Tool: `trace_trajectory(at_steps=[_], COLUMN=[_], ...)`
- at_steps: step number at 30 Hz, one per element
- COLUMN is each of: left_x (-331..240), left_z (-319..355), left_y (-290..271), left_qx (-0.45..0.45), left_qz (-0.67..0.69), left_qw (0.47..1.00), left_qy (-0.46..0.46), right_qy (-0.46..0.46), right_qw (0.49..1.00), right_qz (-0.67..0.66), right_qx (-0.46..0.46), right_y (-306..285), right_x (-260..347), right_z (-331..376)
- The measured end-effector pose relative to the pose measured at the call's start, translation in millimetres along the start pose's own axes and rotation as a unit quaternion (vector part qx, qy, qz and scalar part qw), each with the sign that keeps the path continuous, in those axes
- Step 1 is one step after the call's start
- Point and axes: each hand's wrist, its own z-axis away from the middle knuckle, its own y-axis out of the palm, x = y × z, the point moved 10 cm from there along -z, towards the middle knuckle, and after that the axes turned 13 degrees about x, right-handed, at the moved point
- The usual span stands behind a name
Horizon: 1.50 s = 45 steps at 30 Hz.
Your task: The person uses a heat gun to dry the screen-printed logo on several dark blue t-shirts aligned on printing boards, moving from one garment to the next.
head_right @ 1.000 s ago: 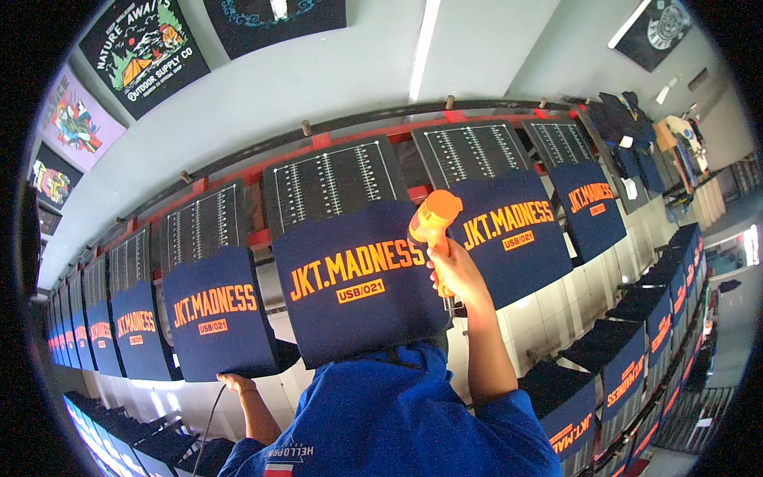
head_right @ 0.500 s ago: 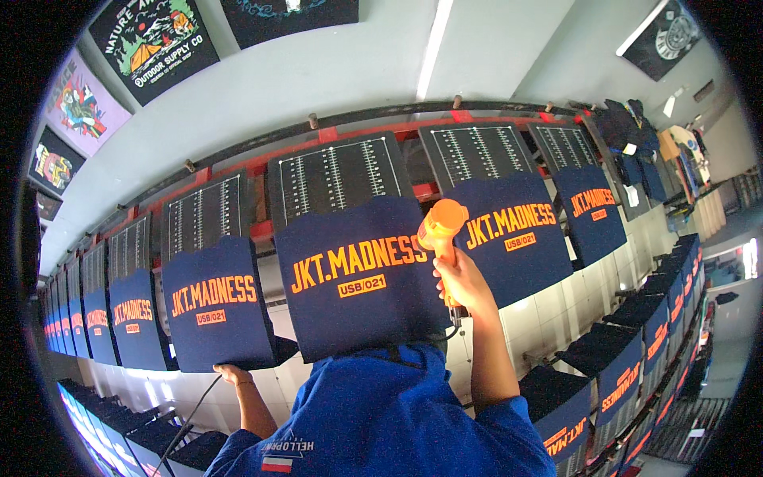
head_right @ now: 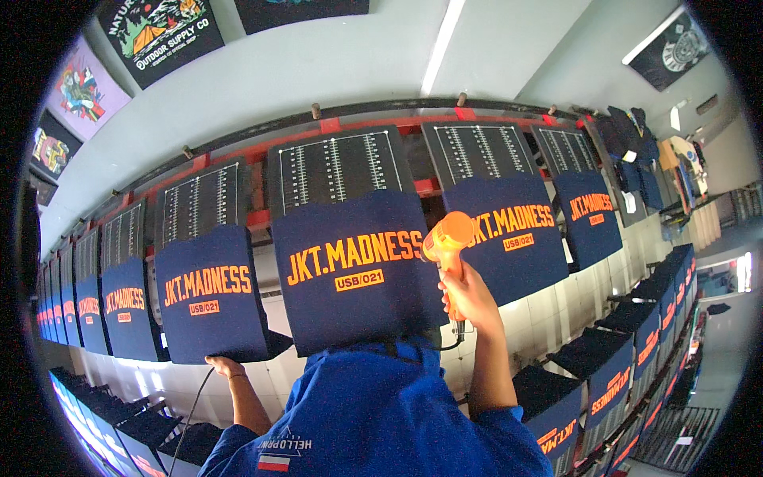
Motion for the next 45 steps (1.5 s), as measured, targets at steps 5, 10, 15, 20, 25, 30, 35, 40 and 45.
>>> trace_trajectory(at_steps=[5, 10, 15, 20, 25, 30, 35, 40, 45], left_x=[1.0, 2.3, 2.3, 3.1, 0.9, 7.1, -7.8, -26.3, -25.2], left_z=[-8.3, -8.6, -11.0, -15.0, 21.7, 18.9, 42.3, 71.2, 66.2], left_y=[-8.3, -5.0, -13.7, -17.9, 6.3, -2.9, -8.5, 18.2, 12.0], left_qx=[-0.007, -0.017, -0.021, -0.035, -0.073, -0.121, -0.275, -0.266, -0.268], left_qz=[-0.008, -0.016, -0.033, -0.03, 0.023, -0.008, -0.166, -0.279, -0.263], left_qw=[1.0, 1.0, 0.999, 0.999, 0.995, 0.992, 0.941, 0.919, 0.923], left_qy=[0.01, 0.016, 0.022, 0.016, -0.06, -0.047, -0.104, -0.085, -0.083], right_qy=[0.014, 0.036, 0.033, 0.024, 0.015, -0.012, -0.03, -0.018, -0.002], right_qw=[0.999, 0.997, 0.996, 0.995, 0.997, 0.995, 0.995, 0.994, 0.991], right_qz=[0.007, 0.028, 0.042, 0.044, 0.047, 0.032, 0.061, 0.079, 0.076], right_qx=[0.032, 0.057, 0.073, 0.082, 0.065, 0.093, 0.079, 0.078, 0.115], right_y=[8.6, 25.3, 30.3, 25.1, 21.5, 22.7, 23.1, 19.2, 29.7], right_x=[-9.4, -5.0, 1.2, 4.9, 17.1, 27.9, 38.2, 35.3, 34.9], right_z=[-11.5, -14.3, -23.2, -28.5, -39.2, -52.9, -55.1, -53.8, -62.0])
